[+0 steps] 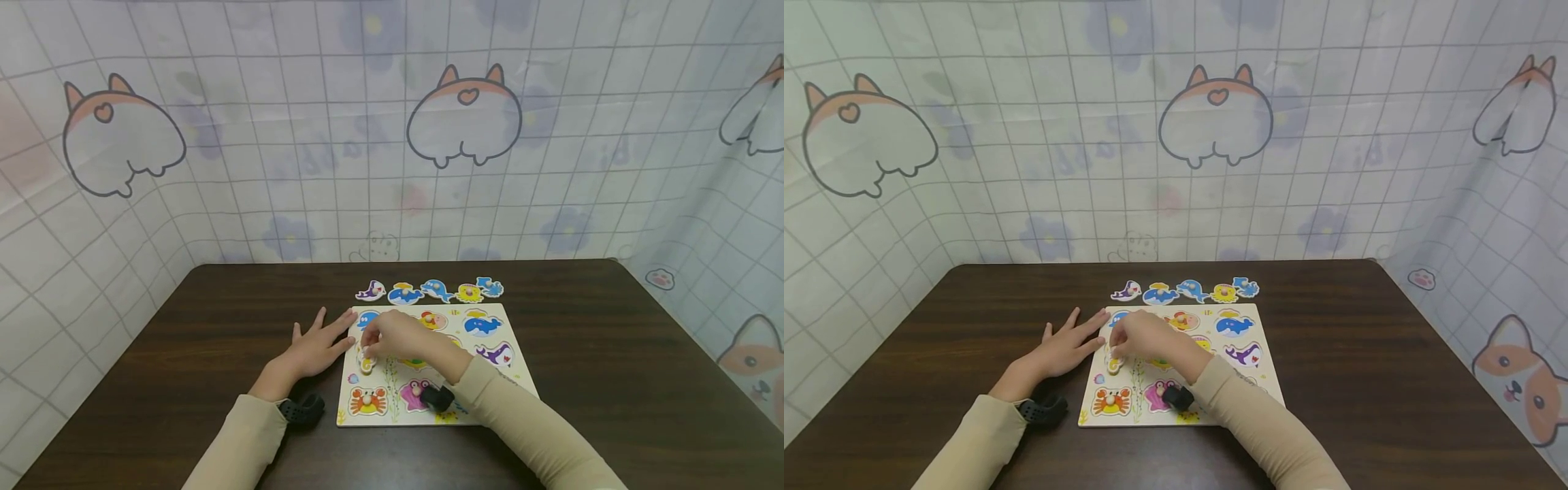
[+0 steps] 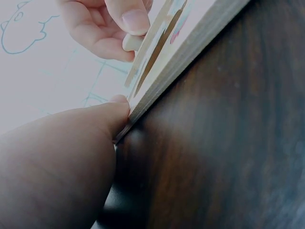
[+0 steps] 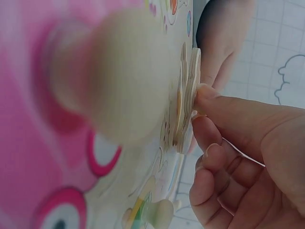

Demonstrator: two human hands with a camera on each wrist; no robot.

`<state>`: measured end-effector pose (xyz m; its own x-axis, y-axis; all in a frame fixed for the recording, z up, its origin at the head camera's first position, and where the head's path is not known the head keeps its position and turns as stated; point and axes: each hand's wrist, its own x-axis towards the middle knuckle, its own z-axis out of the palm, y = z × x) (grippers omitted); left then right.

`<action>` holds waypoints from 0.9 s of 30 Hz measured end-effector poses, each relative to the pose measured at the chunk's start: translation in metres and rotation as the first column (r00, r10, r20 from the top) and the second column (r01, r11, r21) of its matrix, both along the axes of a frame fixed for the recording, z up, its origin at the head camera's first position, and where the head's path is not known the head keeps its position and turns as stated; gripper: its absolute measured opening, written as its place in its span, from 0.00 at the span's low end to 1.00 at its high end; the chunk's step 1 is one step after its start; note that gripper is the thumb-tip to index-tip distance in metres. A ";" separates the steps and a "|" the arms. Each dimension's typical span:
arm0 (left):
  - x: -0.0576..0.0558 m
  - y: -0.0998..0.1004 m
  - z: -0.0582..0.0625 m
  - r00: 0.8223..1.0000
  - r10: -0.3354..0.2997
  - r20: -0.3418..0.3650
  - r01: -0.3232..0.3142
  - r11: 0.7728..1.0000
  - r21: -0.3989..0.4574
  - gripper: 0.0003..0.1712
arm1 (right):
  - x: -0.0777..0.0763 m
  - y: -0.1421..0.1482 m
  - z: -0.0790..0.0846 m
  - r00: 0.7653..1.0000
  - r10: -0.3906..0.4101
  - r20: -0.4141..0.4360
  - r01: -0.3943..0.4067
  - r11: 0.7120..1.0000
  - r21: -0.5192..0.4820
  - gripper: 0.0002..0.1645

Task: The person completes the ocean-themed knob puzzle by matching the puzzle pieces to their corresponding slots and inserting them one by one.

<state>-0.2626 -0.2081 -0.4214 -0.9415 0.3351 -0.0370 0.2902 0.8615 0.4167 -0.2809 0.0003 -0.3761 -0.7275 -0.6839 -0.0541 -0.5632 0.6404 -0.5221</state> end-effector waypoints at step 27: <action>0.003 0.000 0.002 1.000 -0.004 -0.002 0.004 1.000 0.001 0.35 | 0.001 -0.011 0.002 1.000 0.007 0.020 -0.008 0.998 0.068 0.03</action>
<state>-0.2600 -0.2079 -0.4190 -0.9400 0.3392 -0.0352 0.2947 0.8599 0.4168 -0.2796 -0.0108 -0.3740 -0.7209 -0.6835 -0.1144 -0.5582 0.6706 -0.4886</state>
